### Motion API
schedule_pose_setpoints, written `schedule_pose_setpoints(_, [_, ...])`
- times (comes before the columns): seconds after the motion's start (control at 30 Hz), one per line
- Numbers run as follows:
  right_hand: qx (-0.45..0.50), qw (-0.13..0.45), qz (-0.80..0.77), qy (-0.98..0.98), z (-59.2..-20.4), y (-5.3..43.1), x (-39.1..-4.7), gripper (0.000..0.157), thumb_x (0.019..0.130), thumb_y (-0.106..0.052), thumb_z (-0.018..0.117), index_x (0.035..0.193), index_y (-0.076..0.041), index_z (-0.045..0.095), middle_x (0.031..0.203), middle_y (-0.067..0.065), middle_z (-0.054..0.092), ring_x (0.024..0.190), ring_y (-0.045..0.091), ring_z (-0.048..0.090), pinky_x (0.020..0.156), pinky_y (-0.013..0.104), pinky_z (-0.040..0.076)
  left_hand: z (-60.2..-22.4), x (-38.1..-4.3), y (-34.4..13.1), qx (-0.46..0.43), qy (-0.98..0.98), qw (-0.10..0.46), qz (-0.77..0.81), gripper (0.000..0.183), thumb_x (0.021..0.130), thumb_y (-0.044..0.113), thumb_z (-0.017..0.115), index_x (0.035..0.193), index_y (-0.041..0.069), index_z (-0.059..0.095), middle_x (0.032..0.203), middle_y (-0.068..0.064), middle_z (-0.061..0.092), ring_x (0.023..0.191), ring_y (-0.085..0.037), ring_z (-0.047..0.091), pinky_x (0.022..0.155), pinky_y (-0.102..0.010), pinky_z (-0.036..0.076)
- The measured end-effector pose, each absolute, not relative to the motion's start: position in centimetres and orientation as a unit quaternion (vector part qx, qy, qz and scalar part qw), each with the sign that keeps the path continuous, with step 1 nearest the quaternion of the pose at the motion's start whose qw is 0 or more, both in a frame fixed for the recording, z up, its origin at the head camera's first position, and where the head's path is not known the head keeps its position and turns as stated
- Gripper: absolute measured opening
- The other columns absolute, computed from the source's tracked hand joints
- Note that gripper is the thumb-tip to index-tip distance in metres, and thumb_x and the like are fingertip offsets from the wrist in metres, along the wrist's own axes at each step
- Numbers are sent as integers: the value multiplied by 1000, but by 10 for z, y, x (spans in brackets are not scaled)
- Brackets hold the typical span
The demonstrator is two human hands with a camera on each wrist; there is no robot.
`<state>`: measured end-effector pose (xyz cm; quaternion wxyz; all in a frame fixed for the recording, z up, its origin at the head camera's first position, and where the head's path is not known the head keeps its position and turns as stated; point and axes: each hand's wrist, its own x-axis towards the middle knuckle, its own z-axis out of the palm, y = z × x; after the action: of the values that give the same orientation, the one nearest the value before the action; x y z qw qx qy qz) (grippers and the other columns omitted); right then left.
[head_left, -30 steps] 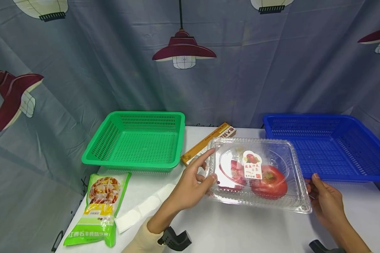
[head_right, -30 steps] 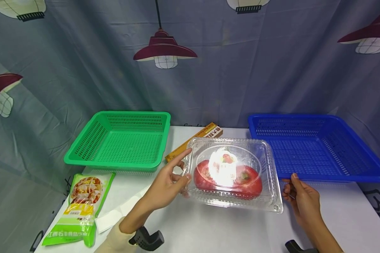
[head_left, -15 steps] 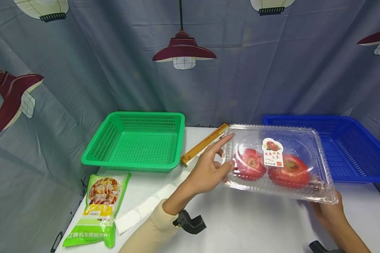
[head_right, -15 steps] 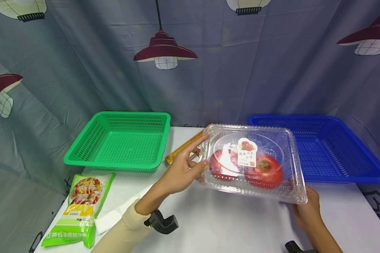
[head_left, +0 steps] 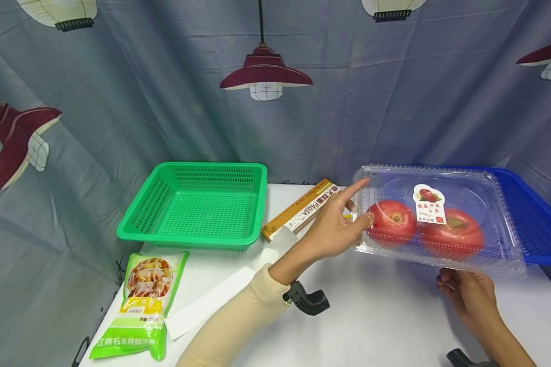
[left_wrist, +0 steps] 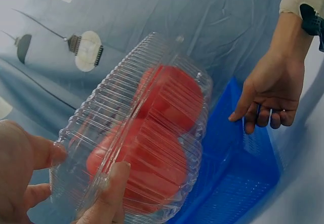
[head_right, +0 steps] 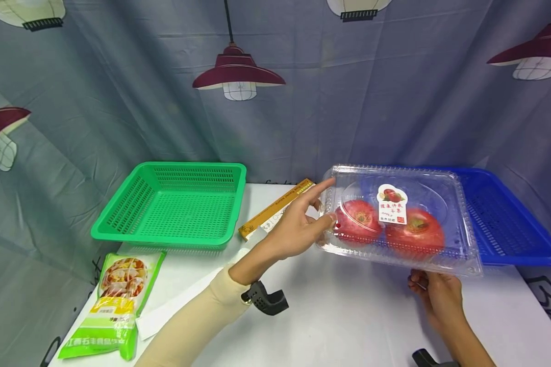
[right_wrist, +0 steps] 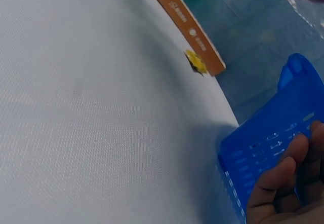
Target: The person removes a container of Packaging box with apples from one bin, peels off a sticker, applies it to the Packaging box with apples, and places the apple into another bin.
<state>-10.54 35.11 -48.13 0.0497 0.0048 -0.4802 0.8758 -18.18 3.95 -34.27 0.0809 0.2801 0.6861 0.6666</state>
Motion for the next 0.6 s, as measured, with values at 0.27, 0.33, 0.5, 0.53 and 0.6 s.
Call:
schedule_pose_setpoints(0.27, [-8,33,853,-521,-479,353,-107,36,106,-12,43,98,7,72,74,8,63,70,17,64,64,27,54,-332,-198,70,286,758,14,586,64,92,19,65,151,24,41,93,-4,48,80,-11,54,56,-24,43])
schedule_pose_setpoints(0.33, [-12,32,851,-523,-478,353,-106,36,106,-14,44,99,7,72,74,8,62,69,17,63,63,27,54,-330,-202,79,281,777,1,564,65,91,22,66,150,27,41,90,-1,49,85,-11,45,61,-25,41])
schedule_pose_setpoints(0.5, [-23,35,847,-530,-477,353,-105,35,105,-17,46,99,6,72,72,7,61,68,16,63,62,27,54,-327,-207,104,262,802,-1,536,65,90,26,66,150,31,41,80,0,48,82,-7,42,62,-23,39])
schedule_pose_setpoints(0.53, [-25,35,846,-531,-477,353,-106,35,105,-17,47,98,5,73,72,7,61,68,16,63,61,27,54,-327,-207,109,257,807,0,532,65,90,27,66,150,32,41,79,1,47,82,-6,42,63,-22,38])
schedule_pose_setpoints(0.6, [-31,36,842,-537,-477,353,-106,34,105,-18,48,97,4,73,71,6,61,67,15,62,61,26,54,-326,-207,118,250,815,5,523,64,91,28,66,149,33,41,75,1,46,83,-6,42,64,-21,38])
